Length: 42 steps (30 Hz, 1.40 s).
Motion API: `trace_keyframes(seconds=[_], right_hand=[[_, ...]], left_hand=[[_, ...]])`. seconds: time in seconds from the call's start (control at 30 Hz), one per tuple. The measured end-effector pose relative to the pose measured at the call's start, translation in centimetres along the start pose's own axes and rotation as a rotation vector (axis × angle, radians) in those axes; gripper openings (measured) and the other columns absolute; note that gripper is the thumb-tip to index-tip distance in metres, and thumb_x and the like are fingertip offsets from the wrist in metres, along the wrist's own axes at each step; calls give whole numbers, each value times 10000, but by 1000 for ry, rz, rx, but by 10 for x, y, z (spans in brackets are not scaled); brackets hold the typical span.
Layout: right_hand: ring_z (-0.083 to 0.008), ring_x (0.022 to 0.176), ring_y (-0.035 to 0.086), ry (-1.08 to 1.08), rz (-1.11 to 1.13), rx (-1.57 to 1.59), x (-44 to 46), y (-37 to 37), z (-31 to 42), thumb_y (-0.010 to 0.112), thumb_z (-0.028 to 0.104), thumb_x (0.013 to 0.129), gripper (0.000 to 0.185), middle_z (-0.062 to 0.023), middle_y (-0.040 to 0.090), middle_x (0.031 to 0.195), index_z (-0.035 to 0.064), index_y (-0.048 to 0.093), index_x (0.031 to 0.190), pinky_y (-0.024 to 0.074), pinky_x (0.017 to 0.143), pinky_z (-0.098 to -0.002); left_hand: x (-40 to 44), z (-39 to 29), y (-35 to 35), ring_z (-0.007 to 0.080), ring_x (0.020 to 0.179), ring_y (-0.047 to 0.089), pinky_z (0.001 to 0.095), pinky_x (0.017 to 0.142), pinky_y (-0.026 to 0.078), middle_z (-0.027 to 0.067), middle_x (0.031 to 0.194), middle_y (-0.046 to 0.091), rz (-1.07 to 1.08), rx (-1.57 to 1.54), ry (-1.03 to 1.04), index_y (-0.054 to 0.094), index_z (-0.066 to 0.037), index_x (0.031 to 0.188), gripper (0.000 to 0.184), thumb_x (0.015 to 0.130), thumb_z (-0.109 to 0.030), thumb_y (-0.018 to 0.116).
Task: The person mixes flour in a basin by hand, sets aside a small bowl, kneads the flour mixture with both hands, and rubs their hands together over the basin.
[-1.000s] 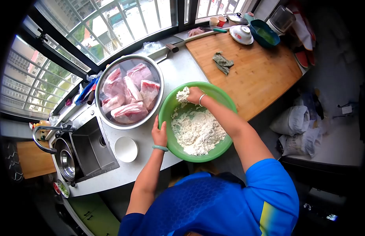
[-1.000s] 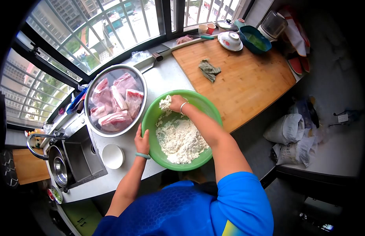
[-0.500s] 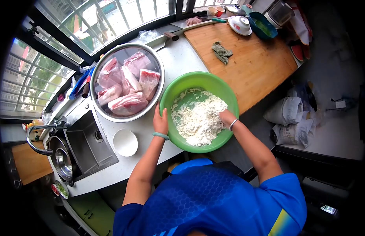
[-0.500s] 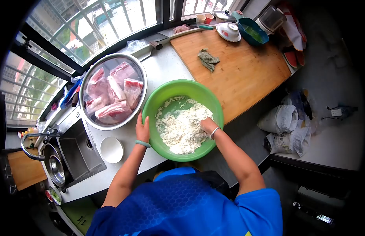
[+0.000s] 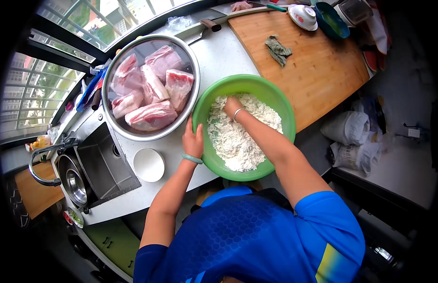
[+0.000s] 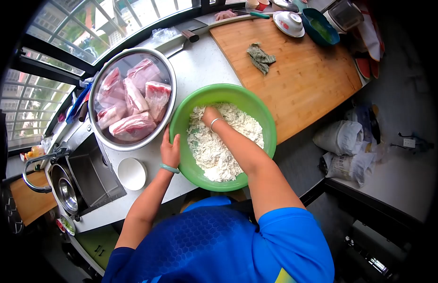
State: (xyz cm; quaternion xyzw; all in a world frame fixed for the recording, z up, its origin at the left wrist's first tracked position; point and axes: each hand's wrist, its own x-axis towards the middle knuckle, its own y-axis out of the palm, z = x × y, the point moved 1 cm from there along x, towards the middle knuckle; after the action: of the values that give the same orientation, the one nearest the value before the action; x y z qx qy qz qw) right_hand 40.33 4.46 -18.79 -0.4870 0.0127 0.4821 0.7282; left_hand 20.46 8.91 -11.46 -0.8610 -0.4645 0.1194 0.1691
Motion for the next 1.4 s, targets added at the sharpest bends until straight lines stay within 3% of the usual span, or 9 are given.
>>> trace_keyframes(seconds=[0.2,0.27,0.33,0.47,0.67,0.73,0.83,0.9,1.4], right_hand=[[-365,809,582,69,0,291,-85,28,1,542,85,684,248,-283,576,794,-104,548,844,462,721,-373],[-296,667,593,-524,141,-575,-119,20,-15,499,35,678,209,-143,610,737,40,624,846,485,638,-318],[-278,677,601,158,261,767,-106,70,-87,530,89,673,228,-126,616,739,50,619,879,481,640,-327],[-253,774,614,-275,365,-759,-95,42,-75,455,239,806,261,-133,639,817,78,660,816,474,660,-365],[-333,808,598,-412,391,-810,-38,35,-32,589,141,727,175,-228,611,833,-33,607,737,472,719,-372],[-279,690,612,89,-29,56,-16,39,-13,554,109,738,129,-145,632,757,21,645,764,477,593,-387],[-323,806,609,-11,44,-90,-34,10,26,549,95,727,184,-207,612,867,-21,597,862,491,665,-400],[-335,834,599,-143,-15,-276,-64,15,39,516,80,723,174,-208,611,871,-13,603,841,476,725,-410],[-345,927,569,21,-172,-273,-110,-63,-97,531,133,682,293,-244,580,967,-19,603,922,441,828,-398]], left_hand=[[-2,6,3,352,952,567,365,777,451,244,1037,564,-42,3,77,405,-5,1240,460,816,-114,547],[-1,6,3,350,960,563,365,785,448,243,1052,559,-39,2,43,403,-10,1244,467,814,-117,552],[-4,1,1,350,962,562,364,788,446,244,1057,556,-31,0,17,400,-14,1248,473,813,-118,553],[-2,1,3,347,962,565,357,793,445,245,1064,553,-29,-18,0,390,-19,1260,491,809,-115,559],[-1,1,4,336,942,579,347,773,453,242,1048,564,-12,-69,72,392,-20,1258,490,806,-106,562],[-2,2,5,343,935,578,351,766,455,245,1038,565,-12,-42,66,396,-21,1254,484,809,-117,563],[-6,-3,0,245,949,577,309,808,433,205,1063,571,3,58,-13,405,8,1241,464,828,-130,564],[-3,1,4,389,905,561,399,747,453,256,1002,565,-45,112,21,392,-31,1247,472,832,-194,546],[-5,6,6,394,933,547,411,776,442,252,1016,562,-63,116,-7,399,-59,1250,467,824,-187,541]])
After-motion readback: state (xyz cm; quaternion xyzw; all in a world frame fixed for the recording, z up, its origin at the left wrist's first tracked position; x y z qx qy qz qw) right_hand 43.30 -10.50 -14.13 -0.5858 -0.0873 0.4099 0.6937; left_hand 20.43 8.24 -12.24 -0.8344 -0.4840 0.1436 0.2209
